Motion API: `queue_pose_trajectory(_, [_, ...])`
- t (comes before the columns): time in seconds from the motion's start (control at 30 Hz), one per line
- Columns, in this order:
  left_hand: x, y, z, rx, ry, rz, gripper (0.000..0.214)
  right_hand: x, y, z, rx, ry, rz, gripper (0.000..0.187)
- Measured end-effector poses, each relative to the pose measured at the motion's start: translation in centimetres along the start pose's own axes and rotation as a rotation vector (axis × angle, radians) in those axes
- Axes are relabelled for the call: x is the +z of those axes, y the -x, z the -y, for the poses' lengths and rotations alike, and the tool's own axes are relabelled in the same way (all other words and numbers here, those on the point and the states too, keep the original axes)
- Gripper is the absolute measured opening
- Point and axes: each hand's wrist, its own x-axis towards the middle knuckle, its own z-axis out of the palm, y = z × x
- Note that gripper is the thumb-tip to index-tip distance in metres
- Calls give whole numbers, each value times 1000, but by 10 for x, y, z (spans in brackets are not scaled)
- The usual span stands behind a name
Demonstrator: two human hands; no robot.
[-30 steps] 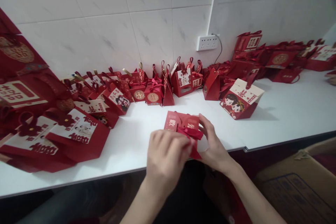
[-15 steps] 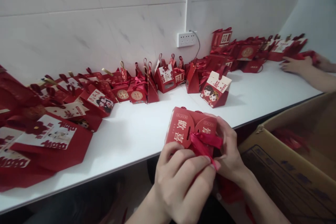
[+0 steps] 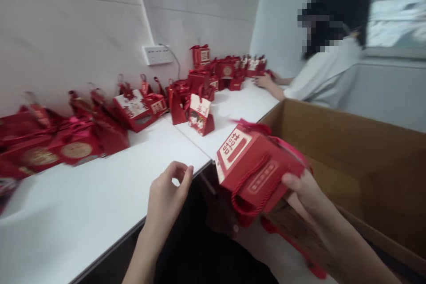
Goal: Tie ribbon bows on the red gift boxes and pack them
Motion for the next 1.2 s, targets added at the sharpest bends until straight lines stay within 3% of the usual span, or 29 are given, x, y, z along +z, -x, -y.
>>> queue_pose_trajectory(0.1, [36,-2,-7,77,67,226,21,-26,4,16,276,-237,10,69])
queue_pose_trajectory(0.2, [65,-6,-18,204,39,364,20,-48,8,28,395,-435,-46,64])
queue_pose_trajectory(0.27, [83,-11,-26,352,-2,356,17,-60,11,33,424,-501,-106,60])
queue_pose_trajectory(0.43, [127,-25,-43,725,-40,185,26,-88,17,36,403,-599,-172,54])
queue_pose_trajectory(0.6, [163,-31,-53,858,-102,230,30,-119,17,39,396,-679,-275,47])
queue_pose_trajectory(0.7, [172,-23,-68,881,-17,160,37,-131,15,39,392,-717,-304,43])
queue_pose_trajectory(0.83, [176,3,-109,991,170,7,50,-132,15,36,398,-742,-305,42])
queue_pose_trajectory(0.97, [184,21,-140,975,254,17,49,-124,16,35,385,-777,-241,46])
queue_pose_trajectory(1.2, [181,28,-126,966,244,-63,33,-102,18,35,365,-812,-159,48])
